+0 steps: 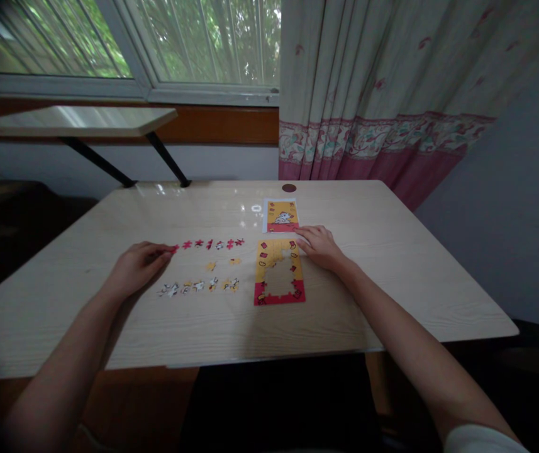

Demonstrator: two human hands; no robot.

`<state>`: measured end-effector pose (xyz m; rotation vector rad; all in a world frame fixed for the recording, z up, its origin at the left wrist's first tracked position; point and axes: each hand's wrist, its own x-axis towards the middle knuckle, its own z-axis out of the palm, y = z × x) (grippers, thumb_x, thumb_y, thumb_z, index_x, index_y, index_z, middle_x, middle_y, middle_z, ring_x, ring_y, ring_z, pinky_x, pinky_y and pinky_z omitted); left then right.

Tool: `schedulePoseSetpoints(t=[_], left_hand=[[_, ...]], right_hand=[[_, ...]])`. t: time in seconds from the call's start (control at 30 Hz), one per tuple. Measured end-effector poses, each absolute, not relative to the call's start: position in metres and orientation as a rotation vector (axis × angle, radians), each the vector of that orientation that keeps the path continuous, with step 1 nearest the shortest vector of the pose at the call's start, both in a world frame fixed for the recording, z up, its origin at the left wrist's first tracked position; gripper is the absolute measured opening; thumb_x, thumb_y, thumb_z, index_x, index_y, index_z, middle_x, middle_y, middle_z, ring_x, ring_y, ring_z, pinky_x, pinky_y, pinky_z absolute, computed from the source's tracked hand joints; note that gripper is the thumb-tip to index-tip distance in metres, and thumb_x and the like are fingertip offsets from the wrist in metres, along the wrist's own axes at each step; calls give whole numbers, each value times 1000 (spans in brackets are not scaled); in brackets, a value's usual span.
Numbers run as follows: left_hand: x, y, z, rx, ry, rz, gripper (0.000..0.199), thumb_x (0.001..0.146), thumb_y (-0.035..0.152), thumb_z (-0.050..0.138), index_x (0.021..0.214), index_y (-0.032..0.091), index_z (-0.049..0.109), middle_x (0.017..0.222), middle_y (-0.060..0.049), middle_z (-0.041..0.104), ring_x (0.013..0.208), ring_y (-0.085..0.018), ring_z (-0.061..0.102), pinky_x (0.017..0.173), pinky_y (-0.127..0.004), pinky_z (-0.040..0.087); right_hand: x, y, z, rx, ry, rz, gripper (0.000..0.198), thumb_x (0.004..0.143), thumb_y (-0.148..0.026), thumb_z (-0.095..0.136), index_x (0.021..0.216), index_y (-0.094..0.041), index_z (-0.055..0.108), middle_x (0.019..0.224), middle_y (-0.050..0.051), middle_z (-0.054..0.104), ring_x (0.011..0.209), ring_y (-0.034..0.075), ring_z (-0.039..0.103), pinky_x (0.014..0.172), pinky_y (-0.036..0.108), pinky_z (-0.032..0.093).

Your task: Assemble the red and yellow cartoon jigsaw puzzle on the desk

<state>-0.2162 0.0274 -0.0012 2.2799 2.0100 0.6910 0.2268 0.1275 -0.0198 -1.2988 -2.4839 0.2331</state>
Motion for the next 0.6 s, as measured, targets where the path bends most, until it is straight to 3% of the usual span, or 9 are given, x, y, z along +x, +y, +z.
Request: schedulePoseSetpoints(t=[0.43,0.6], left_hand=[[-218,28,-1,2227,2133,665,36,82,40,42,95,17,67,79,-9,63,72,-23,57,73,-37,46],[-211,35,-5,2337,2113,621,45,87,43,38,108,14,65,87,-12,60,84,-25,55,82,-39,43]], right_hand=[[230,128,-25,-1297,-2492,180,48,94,-43,28,130,-22,52,129,8,55,116,26,45,96,43,35],[228,125,-22,-1297,-2490,182,49,94,-44,28,130,-21,52,129,8,55,115,26,45,97,43,34]])
